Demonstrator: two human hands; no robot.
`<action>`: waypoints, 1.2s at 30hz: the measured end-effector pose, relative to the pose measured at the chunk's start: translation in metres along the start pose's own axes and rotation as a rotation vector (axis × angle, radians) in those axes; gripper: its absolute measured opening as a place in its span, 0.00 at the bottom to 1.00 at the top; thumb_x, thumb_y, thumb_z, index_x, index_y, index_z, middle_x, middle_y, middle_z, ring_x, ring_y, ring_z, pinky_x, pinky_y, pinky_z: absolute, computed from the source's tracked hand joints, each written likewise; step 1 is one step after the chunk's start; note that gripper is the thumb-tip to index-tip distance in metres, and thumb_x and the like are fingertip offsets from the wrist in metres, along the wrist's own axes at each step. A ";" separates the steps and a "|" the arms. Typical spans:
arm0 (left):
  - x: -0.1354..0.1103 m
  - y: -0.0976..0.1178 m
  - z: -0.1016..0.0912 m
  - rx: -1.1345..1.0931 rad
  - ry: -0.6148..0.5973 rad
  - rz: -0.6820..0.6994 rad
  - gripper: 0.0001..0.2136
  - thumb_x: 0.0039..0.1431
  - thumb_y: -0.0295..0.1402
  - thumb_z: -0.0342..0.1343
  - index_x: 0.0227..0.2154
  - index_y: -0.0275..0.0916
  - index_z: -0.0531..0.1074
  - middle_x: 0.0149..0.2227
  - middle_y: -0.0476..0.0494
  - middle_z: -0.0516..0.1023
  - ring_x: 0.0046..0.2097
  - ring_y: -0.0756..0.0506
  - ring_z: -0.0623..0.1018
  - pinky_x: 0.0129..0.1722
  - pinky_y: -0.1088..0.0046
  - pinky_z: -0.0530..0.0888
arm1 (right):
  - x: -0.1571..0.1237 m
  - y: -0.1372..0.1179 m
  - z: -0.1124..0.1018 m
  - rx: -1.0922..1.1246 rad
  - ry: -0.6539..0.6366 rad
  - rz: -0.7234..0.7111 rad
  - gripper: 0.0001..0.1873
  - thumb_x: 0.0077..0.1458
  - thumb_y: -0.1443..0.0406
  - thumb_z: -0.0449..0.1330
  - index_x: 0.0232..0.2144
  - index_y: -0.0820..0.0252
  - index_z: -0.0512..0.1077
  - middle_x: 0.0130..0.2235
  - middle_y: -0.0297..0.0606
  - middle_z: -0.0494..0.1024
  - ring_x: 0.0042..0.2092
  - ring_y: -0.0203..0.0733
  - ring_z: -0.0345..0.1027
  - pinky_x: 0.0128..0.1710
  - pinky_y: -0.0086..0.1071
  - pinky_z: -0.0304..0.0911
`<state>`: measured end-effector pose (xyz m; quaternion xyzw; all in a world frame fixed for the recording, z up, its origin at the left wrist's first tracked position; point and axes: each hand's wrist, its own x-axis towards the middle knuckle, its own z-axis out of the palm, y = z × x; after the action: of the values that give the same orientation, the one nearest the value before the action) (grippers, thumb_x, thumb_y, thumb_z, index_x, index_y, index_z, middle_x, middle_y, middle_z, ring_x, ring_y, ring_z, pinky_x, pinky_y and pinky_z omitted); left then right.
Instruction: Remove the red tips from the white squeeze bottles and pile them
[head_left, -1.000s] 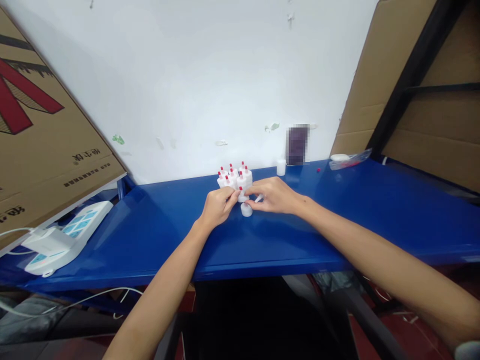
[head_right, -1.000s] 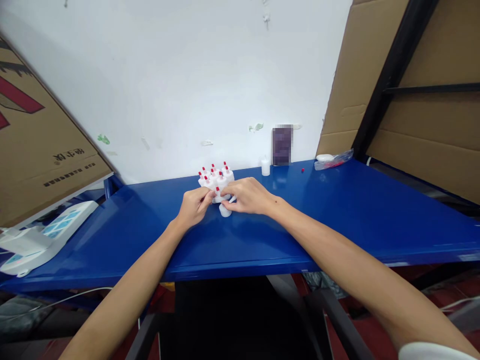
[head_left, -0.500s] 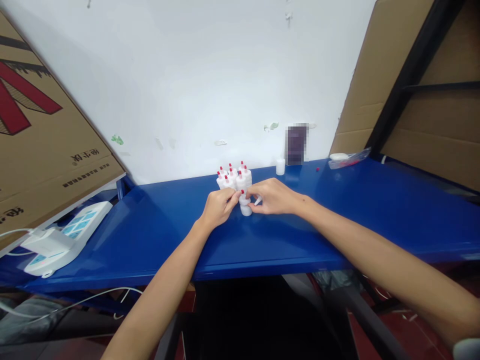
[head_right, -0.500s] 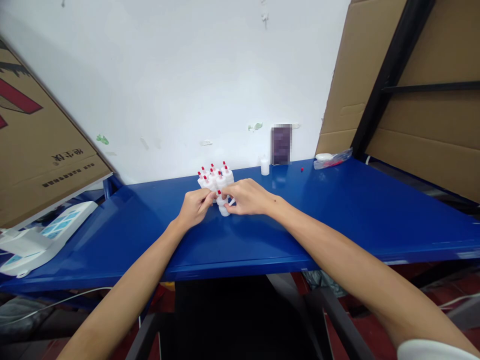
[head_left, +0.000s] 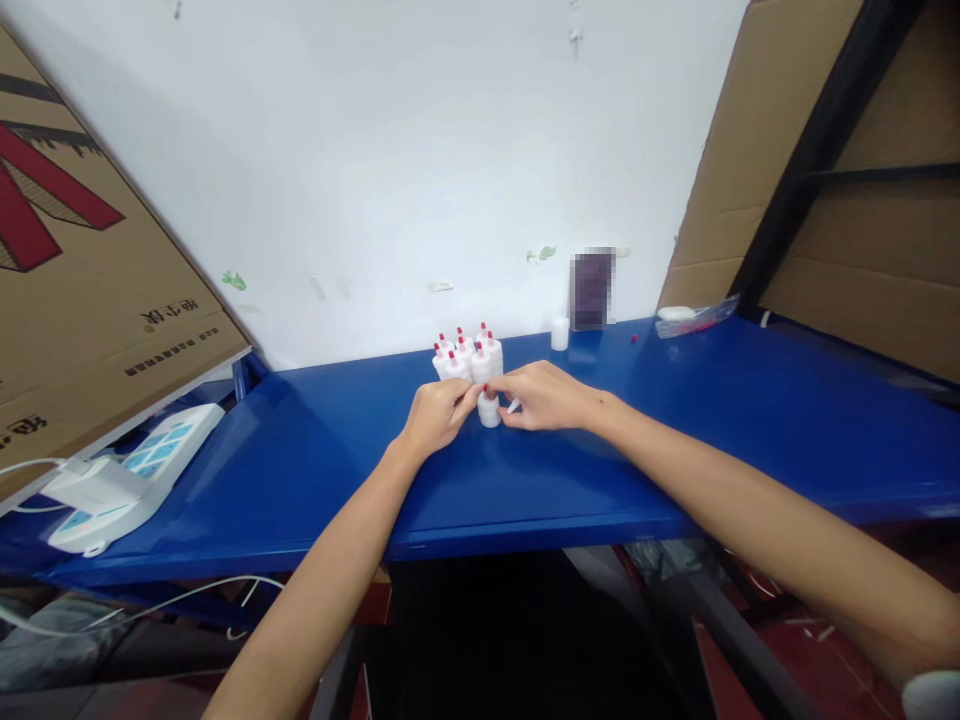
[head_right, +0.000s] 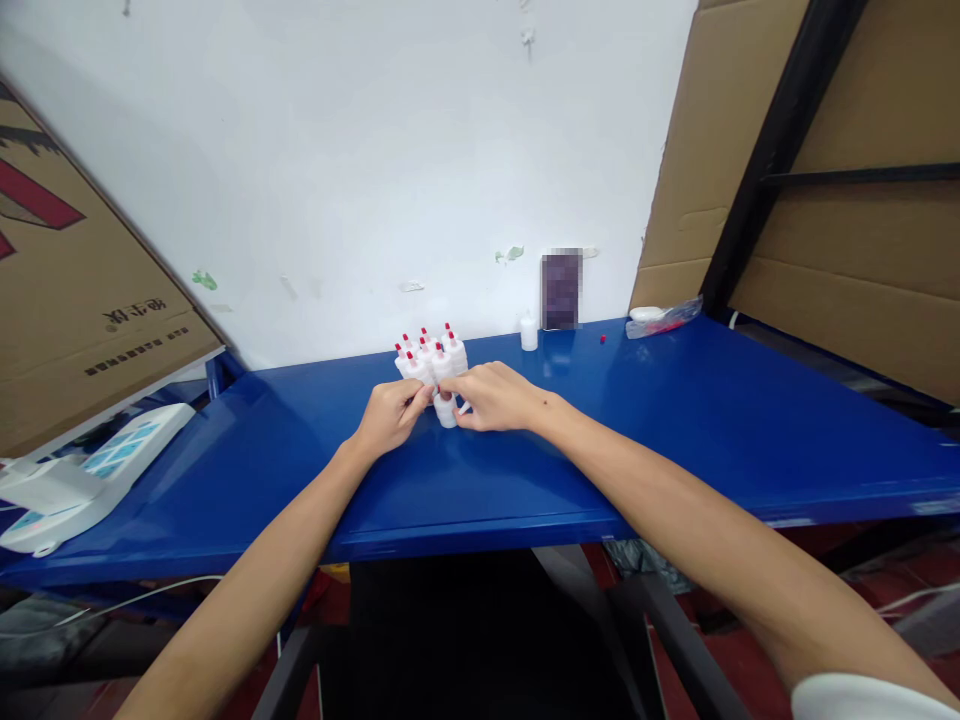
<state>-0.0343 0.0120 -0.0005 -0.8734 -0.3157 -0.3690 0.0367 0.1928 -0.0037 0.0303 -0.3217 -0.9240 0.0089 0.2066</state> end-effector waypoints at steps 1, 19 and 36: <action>0.000 0.001 0.000 0.004 0.011 0.005 0.22 0.73 0.39 0.46 0.21 0.38 0.63 0.21 0.51 0.67 0.24 0.52 0.66 0.27 0.73 0.60 | 0.000 0.000 0.000 0.002 0.014 0.002 0.10 0.53 0.66 0.58 0.38 0.58 0.75 0.35 0.36 0.82 0.33 0.39 0.71 0.31 0.31 0.52; 0.004 0.020 0.000 0.179 0.173 0.315 0.19 0.71 0.38 0.50 0.21 0.39 0.64 0.19 0.51 0.67 0.22 0.52 0.65 0.25 0.73 0.62 | 0.004 -0.006 0.013 0.697 0.051 -0.008 0.29 0.70 0.49 0.43 0.26 0.61 0.70 0.26 0.33 0.69 0.28 0.35 0.59 0.32 0.30 0.55; 0.000 0.023 0.002 0.224 0.135 0.431 0.22 0.71 0.47 0.48 0.25 0.39 0.67 0.19 0.50 0.65 0.23 0.50 0.67 0.25 0.71 0.60 | 0.007 -0.015 0.001 0.805 -0.264 0.092 0.16 0.57 0.58 0.56 0.21 0.59 0.65 0.20 0.28 0.63 0.24 0.33 0.56 0.27 0.31 0.52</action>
<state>-0.0194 -0.0053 0.0018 -0.8844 -0.1579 -0.3731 0.2320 0.1785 -0.0107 0.0340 -0.2521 -0.8500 0.4195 0.1949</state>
